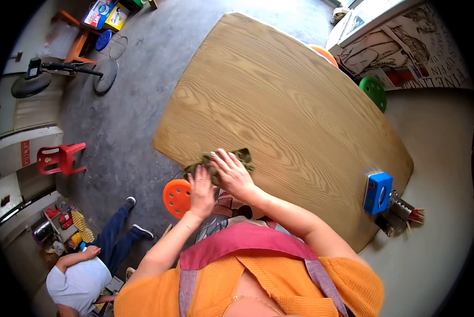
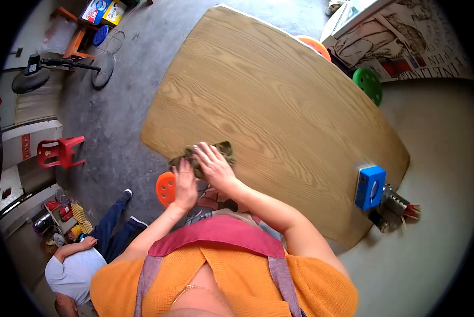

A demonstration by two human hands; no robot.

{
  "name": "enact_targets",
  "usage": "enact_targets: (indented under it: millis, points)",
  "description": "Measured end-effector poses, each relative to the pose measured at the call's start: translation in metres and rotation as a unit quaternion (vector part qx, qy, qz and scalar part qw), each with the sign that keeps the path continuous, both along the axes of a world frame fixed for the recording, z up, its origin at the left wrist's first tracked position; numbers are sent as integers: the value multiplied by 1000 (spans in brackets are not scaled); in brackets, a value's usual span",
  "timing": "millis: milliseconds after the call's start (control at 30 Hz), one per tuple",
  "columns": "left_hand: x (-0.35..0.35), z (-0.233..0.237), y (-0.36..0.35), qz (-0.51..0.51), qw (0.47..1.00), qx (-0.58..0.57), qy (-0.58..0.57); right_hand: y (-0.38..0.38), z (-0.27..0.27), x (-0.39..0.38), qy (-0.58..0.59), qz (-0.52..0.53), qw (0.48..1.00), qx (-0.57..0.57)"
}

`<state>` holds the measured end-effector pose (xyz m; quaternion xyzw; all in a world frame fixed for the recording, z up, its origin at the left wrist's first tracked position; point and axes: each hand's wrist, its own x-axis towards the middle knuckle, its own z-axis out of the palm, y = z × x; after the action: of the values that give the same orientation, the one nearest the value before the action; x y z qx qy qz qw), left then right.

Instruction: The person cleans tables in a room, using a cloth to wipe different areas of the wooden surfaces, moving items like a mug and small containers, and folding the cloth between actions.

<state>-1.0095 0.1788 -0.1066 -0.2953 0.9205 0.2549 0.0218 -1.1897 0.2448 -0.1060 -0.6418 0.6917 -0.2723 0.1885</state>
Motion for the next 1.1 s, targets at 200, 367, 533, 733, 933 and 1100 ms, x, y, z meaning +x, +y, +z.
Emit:
enact_targets:
  millis: [200,367,533,733,933,1100]
  points:
    - [-114,6,97,-267,958,44,95,213,15,-50,72,-174,973,131]
    - [-226,-34,230,-531,809,68,243,426,12,-48,140,-324,915,194]
    - [-235,-47,321,-533,799,98,259,483,2,-25,115,-451,835,294]
    - [-133,-27,188,-443,871,79,197,369,4,-36,104,-163,962,191]
    - [-61,-13,47,-182,972,-100,106,155,2,-71,142,70,985,67]
    - [-55,-21,-76,-16,985,-162,58,-20,-31,-62,219,62,973,35]
